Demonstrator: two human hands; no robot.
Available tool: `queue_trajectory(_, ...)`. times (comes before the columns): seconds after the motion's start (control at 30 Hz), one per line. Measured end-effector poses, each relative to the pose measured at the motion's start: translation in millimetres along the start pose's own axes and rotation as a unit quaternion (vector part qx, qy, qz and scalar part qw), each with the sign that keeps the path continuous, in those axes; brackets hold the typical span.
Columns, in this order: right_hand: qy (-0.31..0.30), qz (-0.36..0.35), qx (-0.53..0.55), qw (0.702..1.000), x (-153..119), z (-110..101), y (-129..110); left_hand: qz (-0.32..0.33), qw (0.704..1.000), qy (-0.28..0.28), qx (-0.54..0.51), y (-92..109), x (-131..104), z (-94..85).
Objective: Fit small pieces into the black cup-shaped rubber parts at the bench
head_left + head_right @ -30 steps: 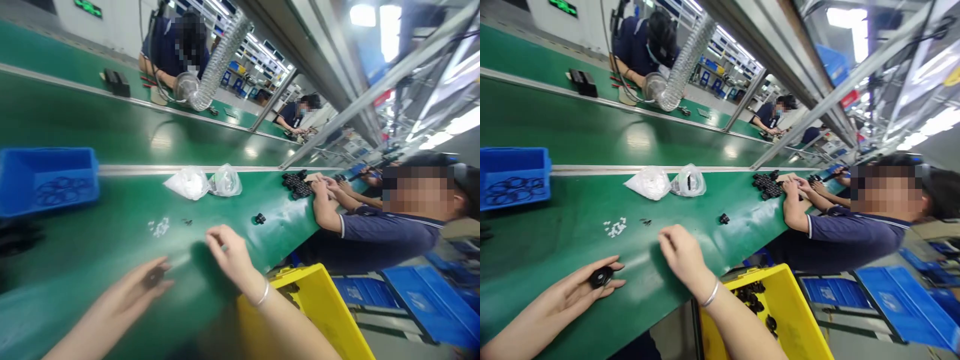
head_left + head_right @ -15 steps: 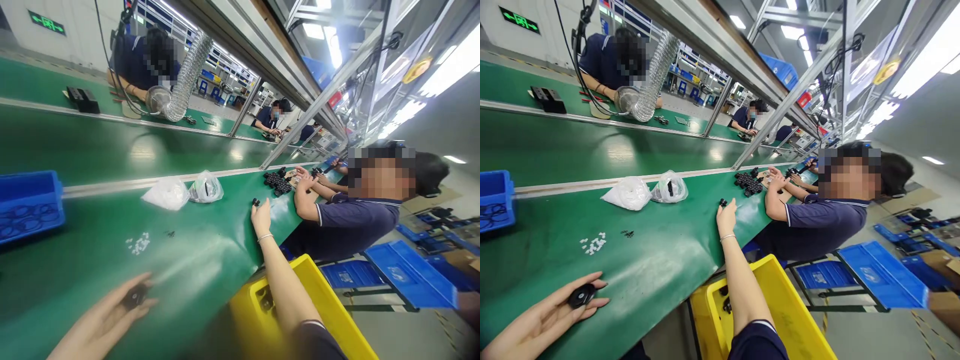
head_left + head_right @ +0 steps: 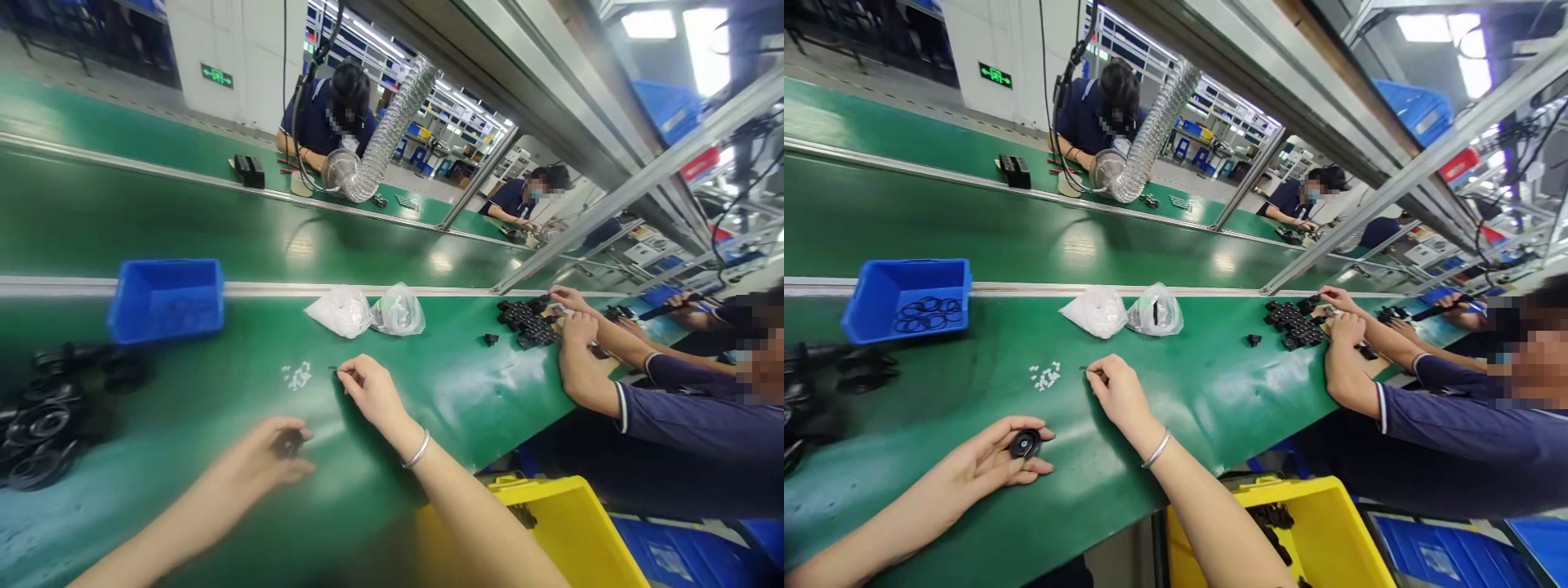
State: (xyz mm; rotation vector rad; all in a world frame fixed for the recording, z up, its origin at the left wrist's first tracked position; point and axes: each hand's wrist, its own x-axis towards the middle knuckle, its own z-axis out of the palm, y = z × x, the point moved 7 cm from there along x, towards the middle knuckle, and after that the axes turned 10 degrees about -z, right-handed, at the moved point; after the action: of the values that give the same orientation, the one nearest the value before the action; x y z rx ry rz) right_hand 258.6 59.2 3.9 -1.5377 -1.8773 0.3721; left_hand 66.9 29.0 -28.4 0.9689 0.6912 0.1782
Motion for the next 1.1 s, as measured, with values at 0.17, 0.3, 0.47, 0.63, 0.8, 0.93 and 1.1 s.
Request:
queue_trajectory(0.17,-0.011,-0.042,-0.059,0.997,9,8,-8,0.003,1.0,-0.002,-0.009,2,-1,-0.1)
queue_trajectory(0.3,-0.024,-0.06,-0.115,0.991,9,16,-14,0.01,0.999,-0.004,-0.03,1,1,-1.6)
queue_trajectory(0.47,-0.017,-0.073,-0.138,0.988,13,18,-13,0.013,1.0,-0.005,-0.022,1,1,-1.6)
queue_trajectory(0.63,-0.024,-0.079,-0.111,0.99,15,15,-19,0.005,0.999,0.002,-0.04,3,1,-3.7)
queue_trajectory(0.8,-0.023,-0.09,0.026,0.995,-5,17,-59,0.006,0.997,-0.001,-0.075,6,0,-5.1)
queue_trajectory(0.93,-0.059,-0.1,0.082,0.99,-25,34,-79,0.022,0.996,-0.014,-0.091,8,1,-4.3)
queue_trajectory(1.1,-0.072,-0.103,0.08,0.989,-28,44,-78,0.032,0.997,-0.006,-0.075,5,3,-7.7)
